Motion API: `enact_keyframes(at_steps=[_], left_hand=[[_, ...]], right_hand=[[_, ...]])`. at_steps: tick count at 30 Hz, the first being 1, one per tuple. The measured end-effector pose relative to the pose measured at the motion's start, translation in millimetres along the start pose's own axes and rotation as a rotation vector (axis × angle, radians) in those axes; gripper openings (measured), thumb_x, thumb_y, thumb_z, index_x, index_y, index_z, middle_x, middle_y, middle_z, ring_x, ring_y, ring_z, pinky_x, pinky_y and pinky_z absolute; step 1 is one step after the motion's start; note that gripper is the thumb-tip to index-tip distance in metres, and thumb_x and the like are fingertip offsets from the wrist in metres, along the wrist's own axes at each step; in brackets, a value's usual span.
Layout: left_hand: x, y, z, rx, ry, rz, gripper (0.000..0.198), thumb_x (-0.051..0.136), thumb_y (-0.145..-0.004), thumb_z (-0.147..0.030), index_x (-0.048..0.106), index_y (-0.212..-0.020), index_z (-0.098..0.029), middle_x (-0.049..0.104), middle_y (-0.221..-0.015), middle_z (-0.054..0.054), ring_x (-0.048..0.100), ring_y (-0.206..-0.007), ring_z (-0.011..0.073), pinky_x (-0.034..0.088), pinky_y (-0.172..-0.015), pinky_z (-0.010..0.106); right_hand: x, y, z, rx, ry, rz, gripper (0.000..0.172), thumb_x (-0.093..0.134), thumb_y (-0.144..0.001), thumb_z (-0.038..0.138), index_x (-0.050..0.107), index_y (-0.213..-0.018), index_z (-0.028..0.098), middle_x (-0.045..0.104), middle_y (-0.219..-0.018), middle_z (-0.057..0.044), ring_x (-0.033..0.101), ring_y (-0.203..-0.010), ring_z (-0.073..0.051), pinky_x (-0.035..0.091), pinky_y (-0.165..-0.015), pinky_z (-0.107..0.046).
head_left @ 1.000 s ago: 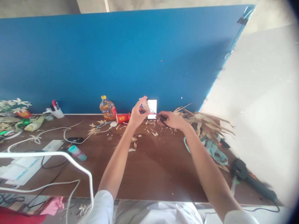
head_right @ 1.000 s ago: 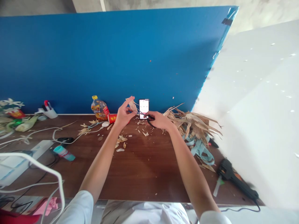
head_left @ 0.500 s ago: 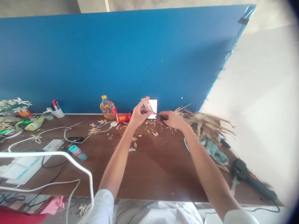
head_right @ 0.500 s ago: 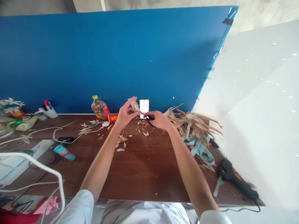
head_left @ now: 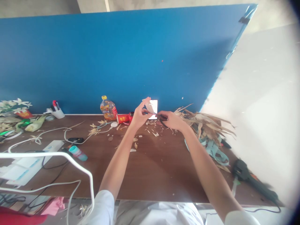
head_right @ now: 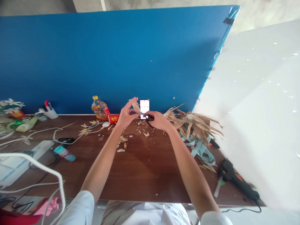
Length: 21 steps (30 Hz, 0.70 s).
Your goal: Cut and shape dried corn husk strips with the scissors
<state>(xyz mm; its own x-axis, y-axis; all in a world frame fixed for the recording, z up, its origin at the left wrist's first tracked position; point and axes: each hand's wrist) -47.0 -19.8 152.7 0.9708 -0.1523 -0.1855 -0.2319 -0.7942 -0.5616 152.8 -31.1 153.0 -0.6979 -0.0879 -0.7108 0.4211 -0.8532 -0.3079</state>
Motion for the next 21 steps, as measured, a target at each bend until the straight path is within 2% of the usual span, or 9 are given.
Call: enact_keyframes(at_steps=[5, 12, 21], left_hand=[[1.3, 0, 1, 0.011, 0.016, -0.013, 0.076, 0.067, -0.07, -0.019, 0.042, -0.14, -0.029, 0.037, -0.149, 0.008, 0.06, -0.086, 0.0144, 0.052, -0.074, 0.028], [-1.3, -1, 5, 0.023, 0.036, 0.002, 0.075, 0.066, -0.069, -0.018, 0.043, -0.14, -0.028, 0.038, -0.148, 0.008, 0.06, -0.089, 0.015, 0.052, -0.077, 0.028], [-8.6, 0, 4, 0.003, -0.031, 0.128, 0.073, 0.067, -0.07, -0.018, 0.044, -0.139, -0.027, 0.036, -0.149, 0.009, 0.06, -0.1, 0.0211, 0.052, -0.08, 0.031]], right_hand=[[2, -1, -1, -0.015, 0.003, -0.019, 0.032, 0.062, -0.073, 0.037, 0.066, -0.1, 0.019, 0.061, -0.075, -0.001, 0.048, -0.063, -0.012, 0.034, -0.057, -0.024], [-4, 2, 2, -0.021, 0.025, 0.037, 0.035, 0.061, -0.075, 0.045, 0.067, -0.099, 0.02, 0.06, -0.071, 0.0, 0.045, -0.059, -0.012, 0.03, -0.054, -0.025], [-8, 4, -1, -0.028, 0.055, 0.12, 0.033, 0.062, -0.073, 0.039, 0.068, -0.1, 0.021, 0.057, -0.065, 0.002, 0.044, -0.056, -0.011, 0.029, -0.053, -0.024]])
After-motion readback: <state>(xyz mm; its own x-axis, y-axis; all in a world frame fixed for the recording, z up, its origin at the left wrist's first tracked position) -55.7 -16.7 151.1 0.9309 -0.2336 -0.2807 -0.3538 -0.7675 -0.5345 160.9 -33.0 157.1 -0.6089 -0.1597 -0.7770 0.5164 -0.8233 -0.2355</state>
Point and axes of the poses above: each hand's wrist, its own y-axis away from the middle knuckle, its own x-axis out of the palm, z = x × y
